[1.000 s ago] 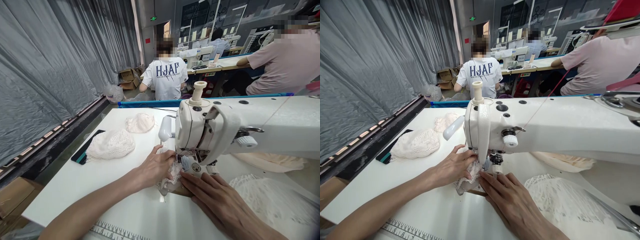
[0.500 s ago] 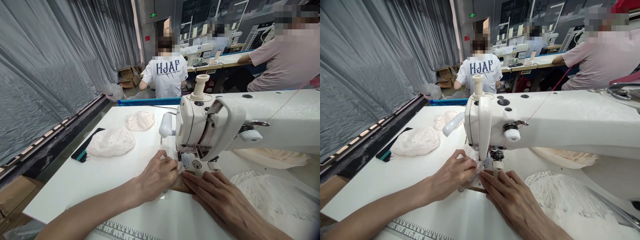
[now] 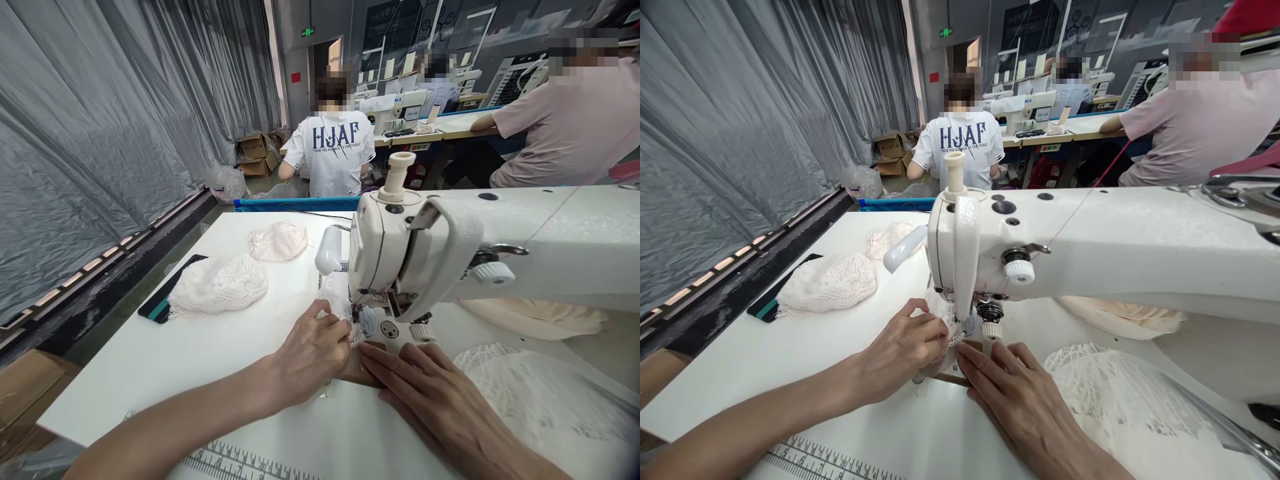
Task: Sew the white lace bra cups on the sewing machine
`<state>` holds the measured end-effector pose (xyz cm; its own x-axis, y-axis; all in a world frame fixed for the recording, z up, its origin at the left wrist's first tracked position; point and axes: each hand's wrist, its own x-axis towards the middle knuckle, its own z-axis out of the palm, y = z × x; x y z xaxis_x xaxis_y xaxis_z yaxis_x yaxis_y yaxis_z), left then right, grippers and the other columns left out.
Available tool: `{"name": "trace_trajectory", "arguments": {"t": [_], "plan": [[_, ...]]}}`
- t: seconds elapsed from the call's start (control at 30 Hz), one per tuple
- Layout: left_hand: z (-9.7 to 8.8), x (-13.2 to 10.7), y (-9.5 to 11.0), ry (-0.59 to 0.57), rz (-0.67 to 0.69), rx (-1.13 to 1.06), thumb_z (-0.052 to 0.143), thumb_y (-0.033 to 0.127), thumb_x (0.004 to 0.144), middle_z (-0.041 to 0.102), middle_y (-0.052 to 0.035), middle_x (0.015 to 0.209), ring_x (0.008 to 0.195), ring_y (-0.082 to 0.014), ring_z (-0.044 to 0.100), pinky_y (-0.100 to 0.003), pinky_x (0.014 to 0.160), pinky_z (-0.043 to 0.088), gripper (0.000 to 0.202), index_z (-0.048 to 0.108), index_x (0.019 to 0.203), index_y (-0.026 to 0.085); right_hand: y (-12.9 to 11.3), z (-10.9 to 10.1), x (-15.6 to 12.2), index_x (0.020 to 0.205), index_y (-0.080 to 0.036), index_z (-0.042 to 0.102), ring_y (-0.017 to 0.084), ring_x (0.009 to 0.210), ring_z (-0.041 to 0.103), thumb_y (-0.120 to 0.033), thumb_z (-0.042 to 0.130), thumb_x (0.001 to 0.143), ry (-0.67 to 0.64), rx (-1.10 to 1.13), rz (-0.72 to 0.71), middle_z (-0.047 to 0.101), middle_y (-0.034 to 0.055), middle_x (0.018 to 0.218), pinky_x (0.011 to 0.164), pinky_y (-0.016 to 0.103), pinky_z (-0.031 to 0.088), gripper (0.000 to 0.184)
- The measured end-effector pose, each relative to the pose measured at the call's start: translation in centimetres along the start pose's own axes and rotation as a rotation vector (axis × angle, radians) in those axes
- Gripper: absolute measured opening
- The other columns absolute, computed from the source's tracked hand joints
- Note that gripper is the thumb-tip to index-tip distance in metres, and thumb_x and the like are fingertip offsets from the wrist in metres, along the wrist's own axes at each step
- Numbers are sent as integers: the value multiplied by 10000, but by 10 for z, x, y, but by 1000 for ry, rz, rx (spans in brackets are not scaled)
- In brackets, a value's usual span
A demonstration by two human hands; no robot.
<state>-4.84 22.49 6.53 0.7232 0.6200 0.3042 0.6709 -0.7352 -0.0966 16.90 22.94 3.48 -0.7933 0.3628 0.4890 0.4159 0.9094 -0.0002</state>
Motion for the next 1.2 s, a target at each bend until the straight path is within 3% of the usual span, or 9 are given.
{"name": "trace_trajectory", "arguments": {"t": [0.2, 0.57, 0.7, 0.8, 0.87, 0.93, 1.07, 1.2], "plan": [[0, 4, -5, -46, -29, -8, 472, 19, 811, 613, -4, 774, 683, -100, 567, -343, 861, 335, 204, 599, 699, 134, 2, 3, -2, 1255, -132, 521, 206, 836, 538, -180, 403, 945, -44, -22, 25, 594, 123, 1248, 676, 355, 401, 336], [7, 11, -25, -96, -123, 38, 435, 21, 844, 614, 1, 832, 731, -110, 548, -356, 902, 298, 211, 566, 739, 149, 2, 2, 1, 1210, -136, 552, 195, 802, 549, -205, 399, 944, -66, 0, 41, 606, 103, 1233, 664, 338, 432, 314], [9, 8, -12, -148, -196, 68, 455, 125, 889, 606, -54, 937, 852, -171, 553, -340, 759, 386, 113, 563, 857, 136, 3, 1, 0, 1226, -158, 539, 191, 798, 563, -209, 402, 943, -68, 4, 48, 609, 100, 1230, 666, 335, 438, 318], [4, -4, 16, -171, -285, 83, 465, 216, 911, 601, -93, 987, 918, -225, 547, -345, 664, 419, 153, 547, 982, 108, 0, -6, 3, 1237, -169, 525, 194, 813, 580, -216, 404, 948, -66, 18, 38, 620, 107, 1207, 675, 342, 438, 317], [-6, -16, 36, -170, -316, 59, 538, 269, 881, 606, -104, 1014, 944, -246, 551, -367, 686, 444, 221, 546, 1019, 97, -7, -14, 6, 1249, -176, 510, 197, 844, 591, -216, 396, 954, -67, 37, 19, 632, 111, 1181, 695, 347, 438, 319], [-19, -31, 47, -151, -260, -62, 574, 307, 862, 618, -85, 1037, 947, -227, 565, -350, 711, 461, 272, 550, 1064, 128, -19, -22, 10, 1236, -177, 518, 204, 880, 594, -247, 407, 954, -41, 63, 2, 647, 111, 1147, 717, 351, 438, 310], [-40, -62, 41, 41, -323, -160, 543, 266, 886, 627, -58, 1110, 1014, -182, 573, -365, 887, 430, 148, 616, 974, 173, -51, -28, 17, 1105, -179, 583, 208, 928, 582, -315, 481, 922, 13, 146, 1, 650, 88, 1116, 766, 347, 438, 250], [-56, -98, 36, -100, -347, -174, 575, 311, 861, 628, -77, 1047, 933, -198, 580, -341, 791, 454, 169, 634, 919, 164, -78, -24, 17, 1094, -190, 583, 215, 938, 576, -385, 498, 909, -24, 207, 0, 650, 81, 1092, 796, 360, 437, 282]]}}
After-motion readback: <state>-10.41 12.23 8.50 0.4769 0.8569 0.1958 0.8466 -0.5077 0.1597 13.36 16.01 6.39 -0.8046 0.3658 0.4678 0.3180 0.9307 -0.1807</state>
